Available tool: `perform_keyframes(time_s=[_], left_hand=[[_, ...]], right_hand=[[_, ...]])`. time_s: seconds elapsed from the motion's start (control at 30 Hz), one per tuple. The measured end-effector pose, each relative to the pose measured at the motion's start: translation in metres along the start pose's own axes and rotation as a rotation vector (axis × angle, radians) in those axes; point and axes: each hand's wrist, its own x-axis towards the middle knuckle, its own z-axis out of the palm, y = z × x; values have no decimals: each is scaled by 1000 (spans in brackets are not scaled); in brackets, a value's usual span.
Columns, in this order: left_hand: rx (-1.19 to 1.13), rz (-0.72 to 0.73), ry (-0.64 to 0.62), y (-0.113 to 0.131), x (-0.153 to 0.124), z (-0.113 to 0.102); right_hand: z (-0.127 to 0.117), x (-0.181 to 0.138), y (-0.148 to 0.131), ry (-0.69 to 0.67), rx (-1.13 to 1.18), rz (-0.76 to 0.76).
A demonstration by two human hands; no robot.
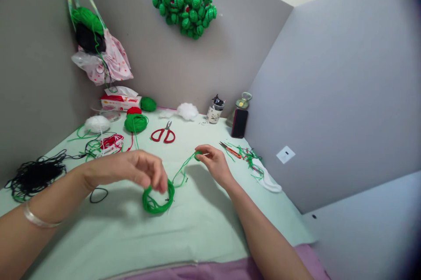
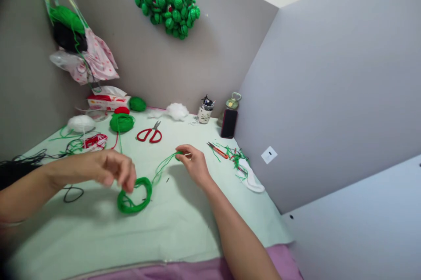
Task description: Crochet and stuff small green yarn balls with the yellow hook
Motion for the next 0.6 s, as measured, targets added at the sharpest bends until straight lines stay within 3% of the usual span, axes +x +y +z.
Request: perform_keyframes(time_s=[0.03, 0.07, 0.17, 0.23, 0.4, 0.6], left_hand=[[50, -57, -53, 2, 2, 5], [104, -68, 7, 4, 5, 9], [160, 81, 432, 6, 26, 15], [94, 151, 542, 4, 45, 16], [-8, 173, 536, -15, 82, 27], [-172, 167, 524, -35, 96, 41]], right_hand=[[0, -1, -1, 10, -11, -32], [1, -3, -2, 15, -22, -65], [2, -8, -8, 5, -61, -161], [3, -12, -12, -3, -96, -218], [3, -16, -13, 6, -172, -326], [4, -16, -6, -22, -258, -458]])
